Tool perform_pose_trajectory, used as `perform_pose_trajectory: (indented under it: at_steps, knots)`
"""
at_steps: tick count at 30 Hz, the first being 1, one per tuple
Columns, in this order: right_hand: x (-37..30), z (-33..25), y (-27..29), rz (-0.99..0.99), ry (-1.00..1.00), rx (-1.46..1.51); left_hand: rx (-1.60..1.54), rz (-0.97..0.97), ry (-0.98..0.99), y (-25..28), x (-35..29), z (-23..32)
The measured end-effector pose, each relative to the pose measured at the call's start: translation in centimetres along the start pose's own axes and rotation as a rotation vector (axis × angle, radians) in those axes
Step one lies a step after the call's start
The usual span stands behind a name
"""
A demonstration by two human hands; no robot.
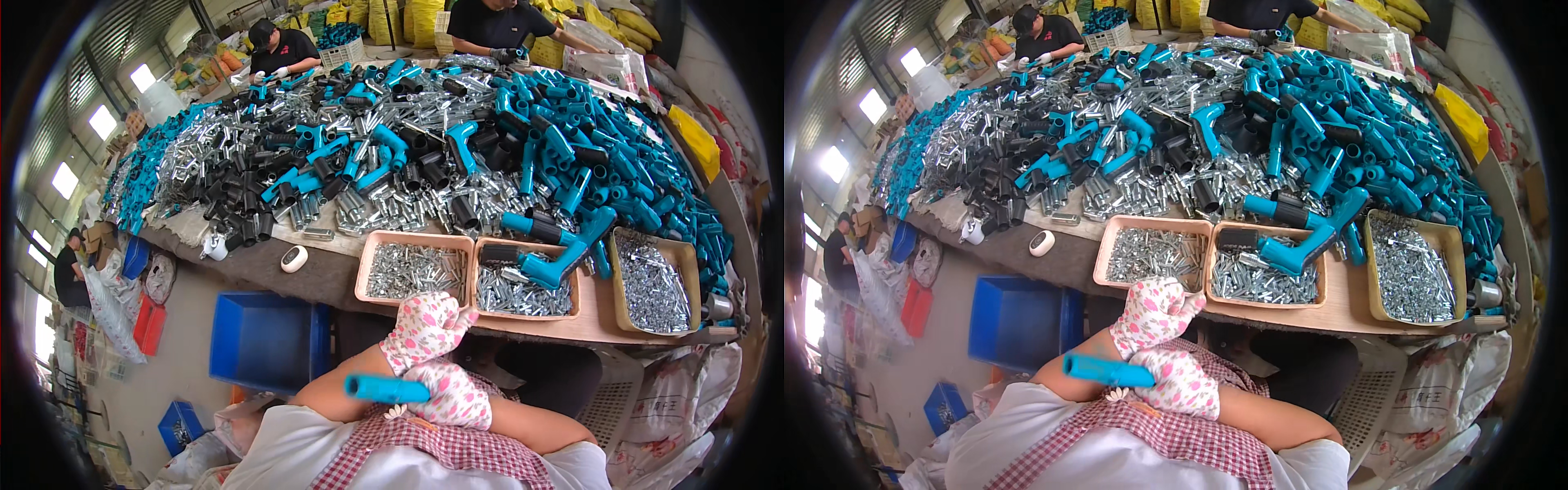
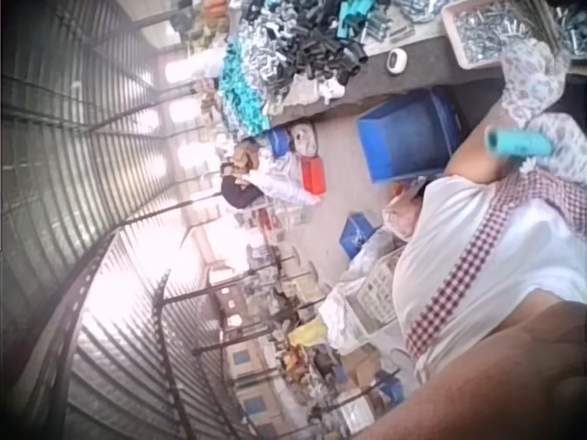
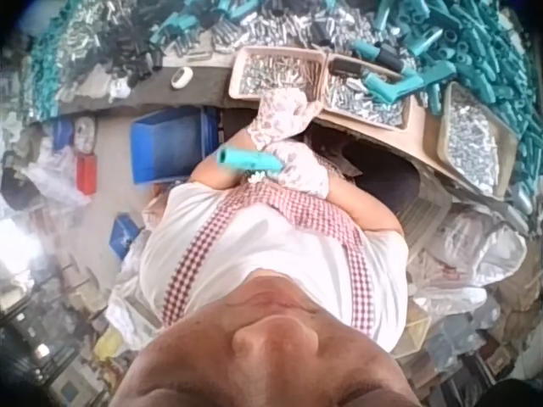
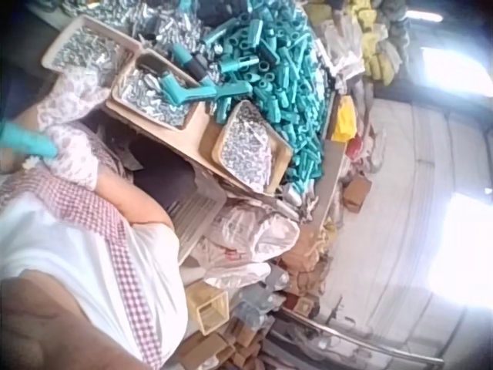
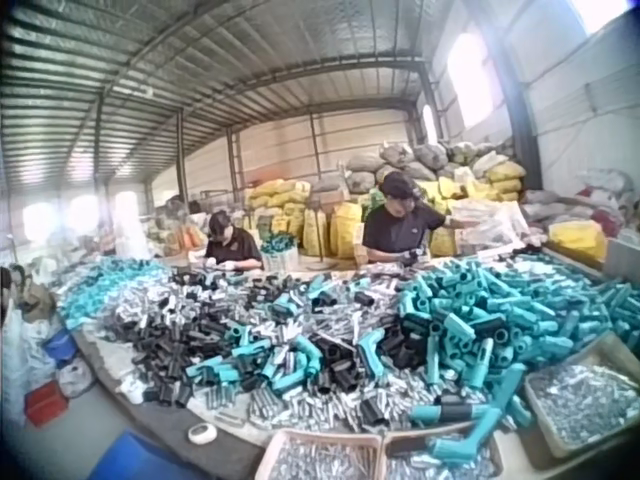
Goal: The person assembles tool handles by inserting metal pins and cylinders into plastic handle casings and placing the assembled tools into a white storage basket.
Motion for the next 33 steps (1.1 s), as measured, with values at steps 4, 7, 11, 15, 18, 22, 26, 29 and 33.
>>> perform_pose_trajectory:
  at_steps: [4, 7, 11, 15, 18, 22, 26, 29, 33]
  knots:
    - [-0.5, -0.7, 0.7, -0.096, -0.113, 0.06, 0.092, 0.123, 0.004, 3.3, -0.2, -2.1]
    - [-2.0, 0.6, 3.4, 0.146, -0.063, 0.266, -0.117, 0.113, 0.224, 5.6, -1.4, -6.9]
    - [-3.3, 1.9, 4.2, 0.221, -0.119, 0.302, -0.134, 0.185, 0.315, 9.9, -1.8, -9.0]
    - [-3.3, 1.4, 3.8, 0.189, -0.149, 0.377, -0.167, 0.161, 0.307, 10.4, -2.3, -11.8]
    - [-3.4, 1.3, 4.1, 0.196, -0.134, 0.32, -0.093, 0.009, 0.306, 10.1, -1.2, -12.9]
    - [-4.0, 1.7, 4.7, 0.226, -0.187, 0.358, 0.432, -0.479, -0.046, 6.3, 1.8, -10.7]
    - [-4.4, 2.3, 4.6, 0.248, -0.179, 0.408, 0.633, -0.766, -0.085, 3.1, 1.7, -11.2]
    - [-4.4, 2.5, 4.4, 0.257, -0.19, 0.427, 0.844, -1.075, 0.016, -0.3, 1.4, -13.3]
    - [-5.0, 3.3, 5.0, 0.297, -0.247, 0.466, 0.828, -1.276, 0.197, -1.8, 0.7, -15.2]
Point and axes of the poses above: each hand's wrist, its own x-axis towards the middle knuckle, its own y-axis out of the back of the hand, z = x × y, the point moved 10 cm from there along x, towards the middle knuckle, and after that the axes turned 2 degrees about -x, right-handed, at the moved point
